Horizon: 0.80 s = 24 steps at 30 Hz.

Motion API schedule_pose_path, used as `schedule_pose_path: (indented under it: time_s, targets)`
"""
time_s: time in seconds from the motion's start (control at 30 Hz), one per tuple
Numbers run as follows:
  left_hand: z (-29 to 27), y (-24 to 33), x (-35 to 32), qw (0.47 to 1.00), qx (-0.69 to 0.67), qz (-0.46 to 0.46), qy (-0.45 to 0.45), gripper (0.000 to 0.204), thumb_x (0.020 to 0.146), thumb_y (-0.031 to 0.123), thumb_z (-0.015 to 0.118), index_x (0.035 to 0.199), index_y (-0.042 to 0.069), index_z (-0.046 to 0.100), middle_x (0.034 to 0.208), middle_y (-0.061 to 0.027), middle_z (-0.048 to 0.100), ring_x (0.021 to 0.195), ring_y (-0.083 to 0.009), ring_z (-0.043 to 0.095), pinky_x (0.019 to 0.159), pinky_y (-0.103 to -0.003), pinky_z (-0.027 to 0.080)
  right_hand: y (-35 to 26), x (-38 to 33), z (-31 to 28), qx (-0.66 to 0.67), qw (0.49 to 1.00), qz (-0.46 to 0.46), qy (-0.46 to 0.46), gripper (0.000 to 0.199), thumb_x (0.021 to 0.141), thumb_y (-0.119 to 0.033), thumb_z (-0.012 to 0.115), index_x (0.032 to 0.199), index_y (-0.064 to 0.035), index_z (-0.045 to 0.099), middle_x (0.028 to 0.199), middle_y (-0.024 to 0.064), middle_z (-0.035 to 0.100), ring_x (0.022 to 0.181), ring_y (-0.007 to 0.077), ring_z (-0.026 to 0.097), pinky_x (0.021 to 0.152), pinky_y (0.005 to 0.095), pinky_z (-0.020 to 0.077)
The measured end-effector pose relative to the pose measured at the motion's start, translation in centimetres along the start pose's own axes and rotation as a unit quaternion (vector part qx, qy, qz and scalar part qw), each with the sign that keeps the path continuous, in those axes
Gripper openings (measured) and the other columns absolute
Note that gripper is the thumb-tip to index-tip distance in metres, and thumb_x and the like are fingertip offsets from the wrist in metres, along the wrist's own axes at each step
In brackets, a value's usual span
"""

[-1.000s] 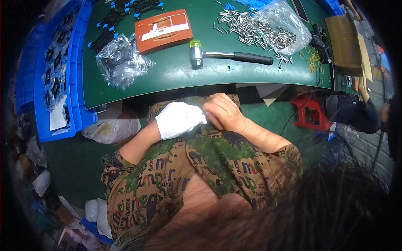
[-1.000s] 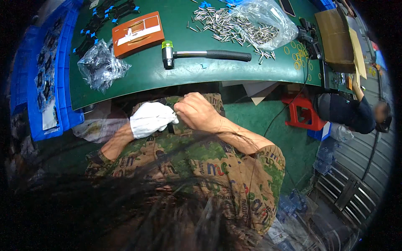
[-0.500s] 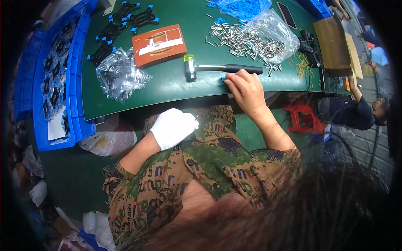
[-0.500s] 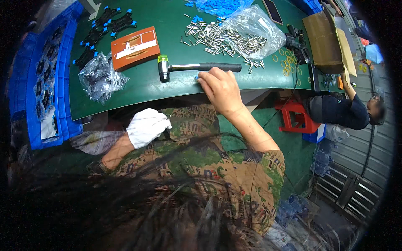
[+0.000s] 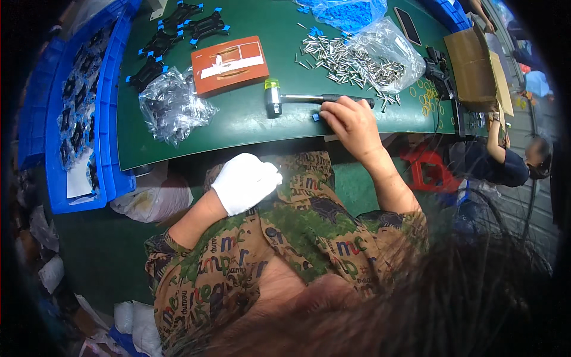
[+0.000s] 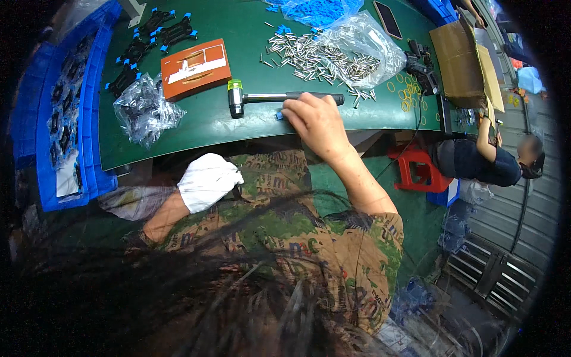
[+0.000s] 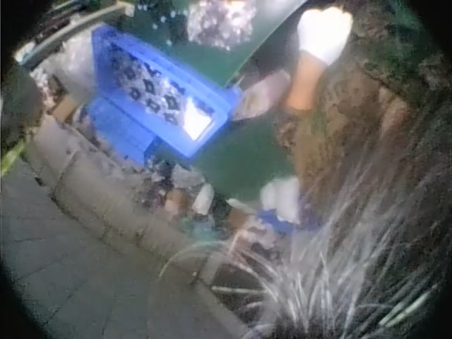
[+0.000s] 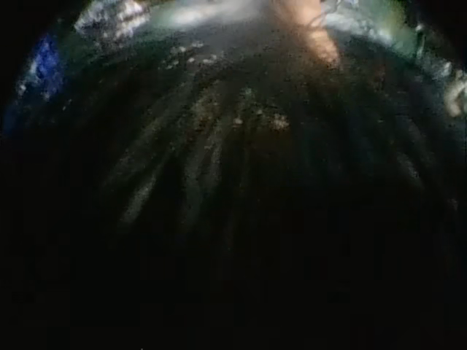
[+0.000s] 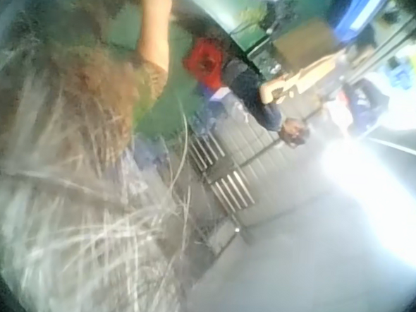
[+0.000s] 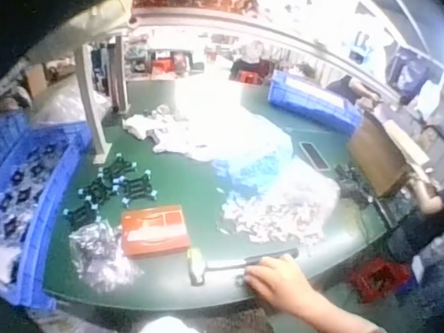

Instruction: The person assembles small hardware components at a workbench. They pick up black plastic parts and metal pins, insert the pins into the plastic parts, and use a hammer to tap them into place. The person then places the assembled units into a clear plastic bag.

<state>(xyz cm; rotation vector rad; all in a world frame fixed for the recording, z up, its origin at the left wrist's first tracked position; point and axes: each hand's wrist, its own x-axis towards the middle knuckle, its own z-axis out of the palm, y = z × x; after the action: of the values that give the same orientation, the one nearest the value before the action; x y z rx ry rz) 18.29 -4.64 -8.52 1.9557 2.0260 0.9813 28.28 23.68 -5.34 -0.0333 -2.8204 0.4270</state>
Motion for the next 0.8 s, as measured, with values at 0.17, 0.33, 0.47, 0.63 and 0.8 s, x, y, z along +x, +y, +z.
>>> schedule_pose_path:
  time_s: [0.17,0.33,0.47,0.63,0.8]
  targets:
    - [-0.1,-0.1,0.1,0.999,0.025,0.027,0.039,0.009,0.089,0.02,0.063,0.086,0.013,0.067,0.073,-0.0078,0.061,0.064,-0.0286,0.059,0.06,-0.042,0.047,-0.6,-0.3,0.1,-0.028,0.999,0.033,-0.017,0.014,0.091,-0.022,0.071,0.098,-0.0107,0.073,0.083,0.0031,0.062,0.076,0.024,0.06,0.07,0.0376,0.0383]
    - [-0.5,0.3,0.1,0.999,0.019,-0.028,0.004,0.013,0.09,0.021,0.063,0.081,0.012,0.066,0.068,-0.0096,0.059,0.062,-0.0309,0.058,0.06,-0.043,0.047,-1.4,-0.1,0.8,-0.027,0.999,0.016,-0.02,0.017,0.09,-0.025,0.072,0.098,-0.0109,0.072,0.084,0.0031,0.062,0.078,0.024,0.061,0.073,0.0375,0.0376]
    - [-0.5,0.7,0.3,0.999,-0.008,-0.038,0.025,0.016,0.09,0.022,0.063,0.078,0.012,0.065,0.066,-0.0106,0.059,0.061,-0.0321,0.058,0.06,-0.044,0.047,-1.7,0.5,0.8,0.005,0.999,-0.007,-0.051,0.016,0.09,-0.026,0.072,0.095,-0.0105,0.07,0.085,0.0039,0.062,0.081,0.0245,0.062,0.076,0.0374,0.0373]
    - [-1.1,1.3,0.8,0.999,-0.025,-0.02,0.035,0.017,0.09,0.024,0.062,0.078,0.012,0.065,0.066,-0.0111,0.06,0.061,-0.0322,0.058,0.06,-0.045,0.046,-1.8,1.7,0.0,0.012,0.99,-0.04,-0.135,0.016,0.092,-0.025,0.068,0.089,-0.0098,0.067,0.085,0.0051,0.062,0.084,0.0261,0.063,0.078,0.0385,0.0387]
    - [-0.7,1.2,0.5,0.999,-0.013,-0.029,0.014,0.018,0.09,0.023,0.062,0.076,0.012,0.064,0.064,-0.0115,0.059,0.059,-0.0335,0.058,0.059,-0.046,0.046,-3.0,2.4,-0.4,0.034,0.972,-0.069,-0.224,0.019,0.096,-0.025,0.063,0.091,-0.0068,0.066,0.089,0.0098,0.065,0.087,0.0312,0.064,0.079,0.0431,0.0432]
